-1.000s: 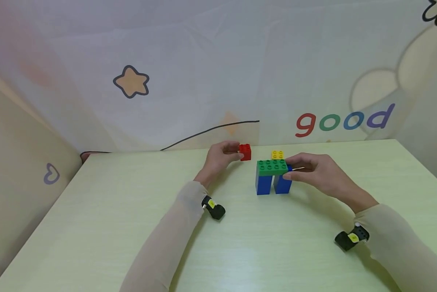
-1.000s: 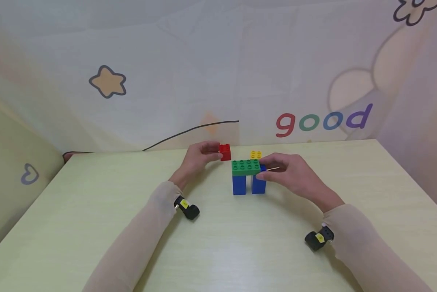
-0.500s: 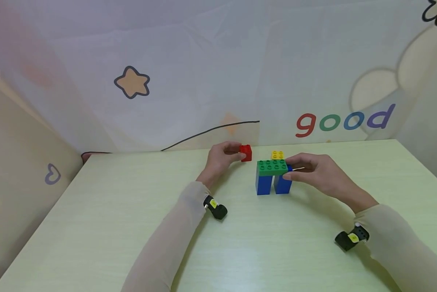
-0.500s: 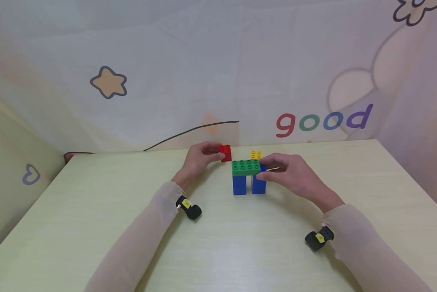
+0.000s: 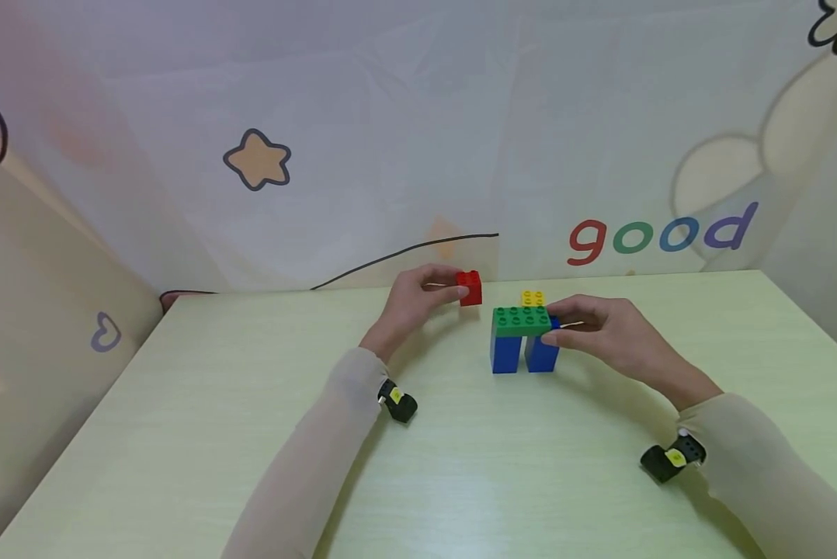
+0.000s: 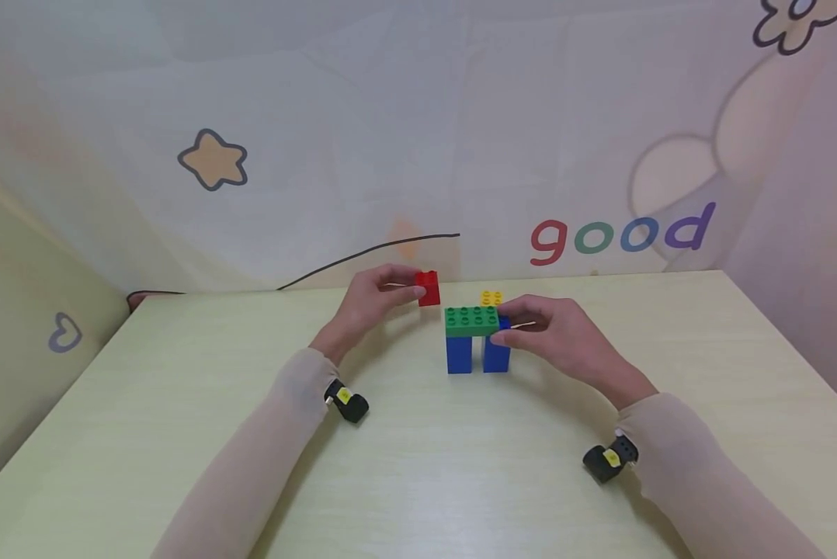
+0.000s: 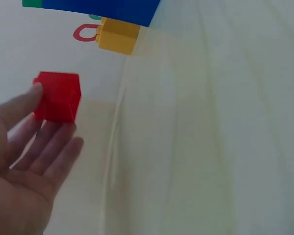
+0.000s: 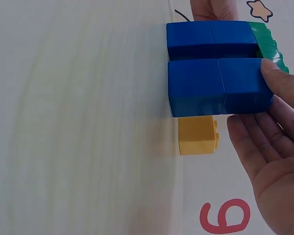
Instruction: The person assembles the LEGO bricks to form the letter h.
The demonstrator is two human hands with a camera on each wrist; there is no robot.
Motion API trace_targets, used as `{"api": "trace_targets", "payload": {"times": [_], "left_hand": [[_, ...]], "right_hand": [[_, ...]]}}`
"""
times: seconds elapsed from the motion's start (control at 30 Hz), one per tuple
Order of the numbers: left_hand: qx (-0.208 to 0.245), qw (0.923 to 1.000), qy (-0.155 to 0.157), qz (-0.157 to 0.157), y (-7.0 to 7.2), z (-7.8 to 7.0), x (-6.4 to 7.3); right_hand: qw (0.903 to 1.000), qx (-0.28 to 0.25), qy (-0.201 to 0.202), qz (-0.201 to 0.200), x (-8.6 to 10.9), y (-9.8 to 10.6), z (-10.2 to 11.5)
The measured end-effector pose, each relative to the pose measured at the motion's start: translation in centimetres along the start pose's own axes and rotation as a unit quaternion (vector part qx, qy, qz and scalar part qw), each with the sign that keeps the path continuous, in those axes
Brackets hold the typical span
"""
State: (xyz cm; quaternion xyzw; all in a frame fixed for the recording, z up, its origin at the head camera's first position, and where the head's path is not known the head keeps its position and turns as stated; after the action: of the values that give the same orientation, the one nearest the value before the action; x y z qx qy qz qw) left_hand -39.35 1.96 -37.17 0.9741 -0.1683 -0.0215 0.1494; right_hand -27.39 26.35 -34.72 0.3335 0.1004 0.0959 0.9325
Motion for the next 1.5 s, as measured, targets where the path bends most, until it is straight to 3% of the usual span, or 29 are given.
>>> {"api": "trace_targets", "payload": {"times": [0.2,0.37,0.8,1.13,1.5], "left_hand": [[0.002,0.9992,-0.032,0.024,-0.3,-2.1,0.8],[0.008,0.9977,-0.062,0.025,-0.3,-3.8,1.8],[0.035,0.9936,-0.098,0.043,-1.0,-6.4,3.9],[0.025,0.9936,-0.095,0.056,-1.8,-6.6,4.9],[0.022,0.9939,-0.089,0.062,-2.2,-6.5,5.1]], "right_hand": [[1.0000,0.001,-0.001,0.000,-0.1,-0.1,0.0],[1.0000,0.003,-0.003,0.003,-0.2,-0.1,0.0],[0.9999,0.010,-0.004,0.007,-0.3,0.1,0.1],[0.9999,0.006,-0.005,0.009,-0.2,0.2,0.2],[0.9999,0.003,0.003,0.011,-0.4,0.1,0.2]]}}
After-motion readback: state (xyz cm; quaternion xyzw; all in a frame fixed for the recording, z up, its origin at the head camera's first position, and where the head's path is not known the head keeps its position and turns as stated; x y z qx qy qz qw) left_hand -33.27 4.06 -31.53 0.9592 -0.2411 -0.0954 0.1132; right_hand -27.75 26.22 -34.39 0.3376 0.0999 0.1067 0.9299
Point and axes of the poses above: each hand's wrist, its own x-axis away from the middle knuckle, its own y-axis out of the back of the hand, z = x × y, the point moved 8 cm from there along -x, towards the middle knuckle, and after that the axes turned 6 degrees about y, right-handed, at the moved point
